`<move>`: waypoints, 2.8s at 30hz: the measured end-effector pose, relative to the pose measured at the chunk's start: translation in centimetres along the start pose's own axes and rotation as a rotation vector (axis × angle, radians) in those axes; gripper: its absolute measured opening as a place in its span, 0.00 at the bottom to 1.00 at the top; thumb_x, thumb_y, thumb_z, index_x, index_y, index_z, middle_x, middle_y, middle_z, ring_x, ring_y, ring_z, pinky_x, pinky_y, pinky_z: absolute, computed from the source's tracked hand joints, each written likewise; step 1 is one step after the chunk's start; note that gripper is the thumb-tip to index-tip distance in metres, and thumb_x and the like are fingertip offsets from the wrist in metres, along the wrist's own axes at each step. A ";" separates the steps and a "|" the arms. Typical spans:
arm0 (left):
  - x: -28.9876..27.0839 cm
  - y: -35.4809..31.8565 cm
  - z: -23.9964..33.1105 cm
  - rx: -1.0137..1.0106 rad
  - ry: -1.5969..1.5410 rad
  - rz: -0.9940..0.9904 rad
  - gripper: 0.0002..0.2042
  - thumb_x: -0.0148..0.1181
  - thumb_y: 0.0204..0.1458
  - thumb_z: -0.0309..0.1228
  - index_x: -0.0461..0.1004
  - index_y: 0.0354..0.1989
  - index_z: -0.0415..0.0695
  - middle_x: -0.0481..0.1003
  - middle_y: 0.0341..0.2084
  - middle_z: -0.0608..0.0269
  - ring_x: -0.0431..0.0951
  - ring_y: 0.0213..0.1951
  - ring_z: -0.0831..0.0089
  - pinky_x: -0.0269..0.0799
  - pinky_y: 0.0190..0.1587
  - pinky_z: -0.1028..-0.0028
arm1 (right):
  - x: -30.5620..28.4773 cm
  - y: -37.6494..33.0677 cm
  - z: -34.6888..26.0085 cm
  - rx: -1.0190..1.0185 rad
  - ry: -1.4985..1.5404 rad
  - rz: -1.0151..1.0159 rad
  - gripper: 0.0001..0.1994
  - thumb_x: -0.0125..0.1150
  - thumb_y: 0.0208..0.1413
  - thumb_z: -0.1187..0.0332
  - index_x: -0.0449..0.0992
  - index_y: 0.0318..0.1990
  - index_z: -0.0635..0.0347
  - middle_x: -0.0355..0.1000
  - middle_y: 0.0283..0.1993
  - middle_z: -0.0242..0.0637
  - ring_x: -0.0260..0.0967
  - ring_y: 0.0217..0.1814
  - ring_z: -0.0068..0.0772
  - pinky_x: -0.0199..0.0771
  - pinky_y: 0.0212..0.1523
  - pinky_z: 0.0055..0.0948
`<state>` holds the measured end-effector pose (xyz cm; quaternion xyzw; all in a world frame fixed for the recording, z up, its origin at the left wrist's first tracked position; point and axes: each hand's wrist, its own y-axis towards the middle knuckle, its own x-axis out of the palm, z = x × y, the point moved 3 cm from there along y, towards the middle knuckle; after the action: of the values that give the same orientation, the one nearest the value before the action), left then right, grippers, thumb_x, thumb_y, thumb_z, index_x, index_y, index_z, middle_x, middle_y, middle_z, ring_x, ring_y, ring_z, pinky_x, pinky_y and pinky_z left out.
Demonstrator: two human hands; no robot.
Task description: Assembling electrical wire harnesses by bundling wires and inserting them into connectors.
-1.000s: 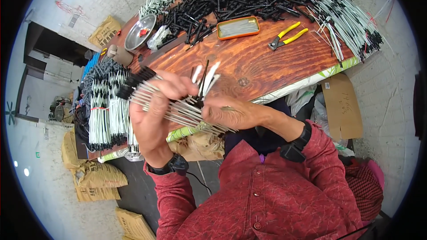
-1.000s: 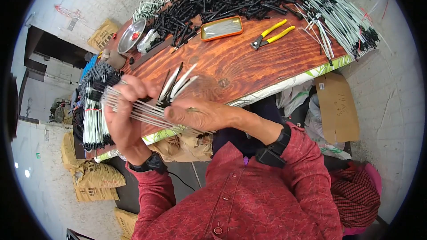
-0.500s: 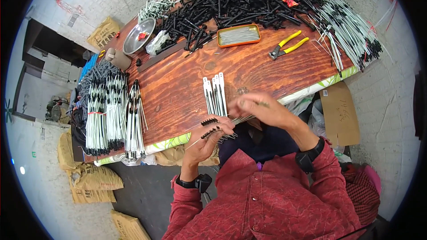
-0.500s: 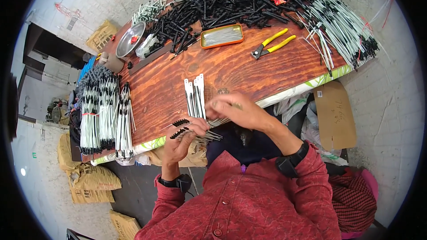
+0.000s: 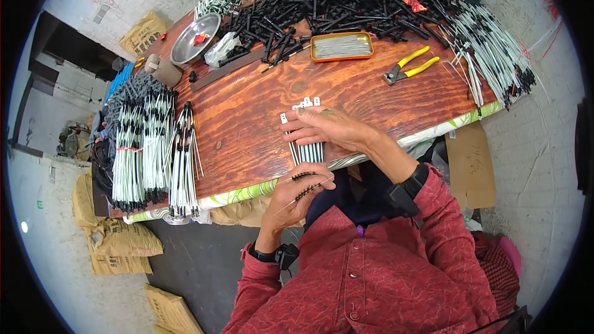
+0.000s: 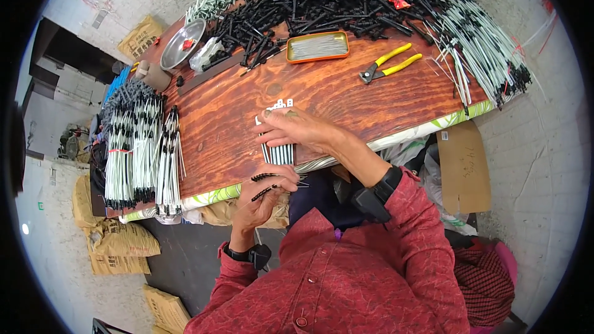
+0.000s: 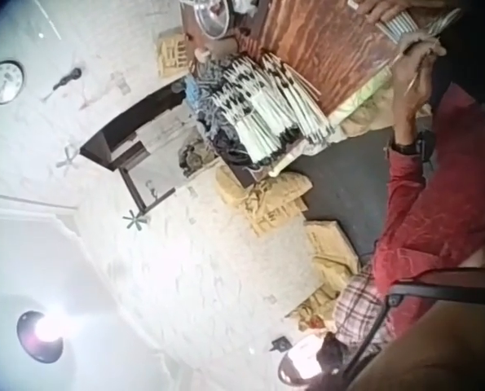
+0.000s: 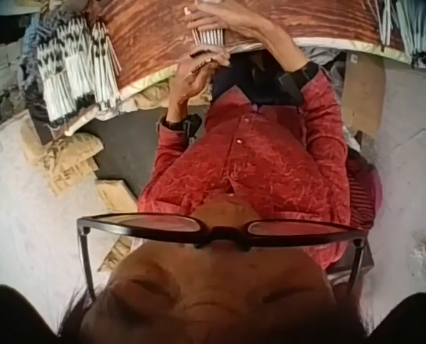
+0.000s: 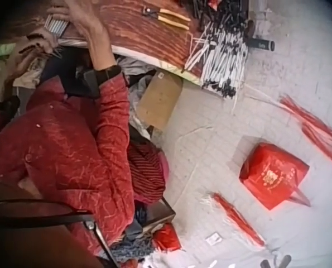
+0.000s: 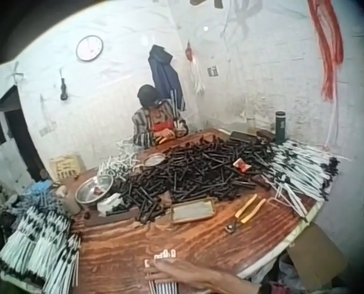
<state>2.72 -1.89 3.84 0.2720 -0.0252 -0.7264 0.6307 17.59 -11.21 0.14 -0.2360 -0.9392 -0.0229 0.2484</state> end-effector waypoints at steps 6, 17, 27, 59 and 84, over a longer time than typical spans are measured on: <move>0.0 -0.5 -0.8 -0.030 -0.057 0.053 0.08 0.56 0.62 0.27 0.79 0.38 0.36 0.77 0.39 0.55 0.79 0.43 0.58 0.73 0.52 0.60 | 0.3 -1.9 -1.8 -0.060 -0.024 -0.038 0.34 0.51 0.69 0.49 0.58 0.69 0.71 0.66 0.65 0.55 0.71 0.64 0.44 0.71 0.65 0.37; -0.8 0.4 -0.5 0.111 0.272 0.116 0.07 0.61 0.58 0.31 0.81 0.38 0.42 0.79 0.40 0.60 0.73 0.51 0.56 0.70 0.52 0.61 | 0.9 -7.1 -0.3 -0.110 -0.396 -0.253 0.35 0.59 0.64 0.48 0.61 0.69 0.63 0.69 0.64 0.43 0.67 0.65 0.36 0.66 0.63 0.34; -1.7 0.0 -1.5 0.031 0.098 0.183 0.08 0.58 0.61 0.32 0.82 0.34 0.44 0.79 0.39 0.64 0.70 0.55 0.57 0.66 0.54 0.59 | 3.5 -7.0 -1.8 -0.296 -1.117 -0.204 0.27 0.73 0.50 0.52 0.71 0.49 0.62 0.72 0.46 0.45 0.70 0.52 0.51 0.68 0.50 0.41; -1.7 1.5 -2.4 -0.016 -0.096 0.014 0.10 0.60 0.59 0.35 0.83 0.34 0.43 0.80 0.50 0.61 0.66 0.63 0.52 0.64 0.61 0.56 | 3.2 -5.0 2.6 -0.556 -1.097 0.152 0.33 0.76 0.41 0.62 0.75 0.60 0.45 0.73 0.42 0.40 0.72 0.48 0.46 0.69 0.49 0.43; -0.6 1.0 -3.7 -0.127 -0.154 0.112 0.24 0.61 0.46 0.33 0.76 0.52 0.33 0.75 0.52 0.45 0.73 0.57 0.52 0.69 0.59 0.60 | 2.6 -3.7 2.9 -0.721 -1.066 0.078 0.32 0.68 0.47 0.41 0.76 0.59 0.42 0.73 0.60 0.28 0.72 0.59 0.39 0.74 0.50 0.41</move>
<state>5.29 -0.40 1.28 0.1730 -0.0425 -0.7090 0.6824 12.60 -12.88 -0.90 -0.3177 -0.8578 -0.2076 -0.3467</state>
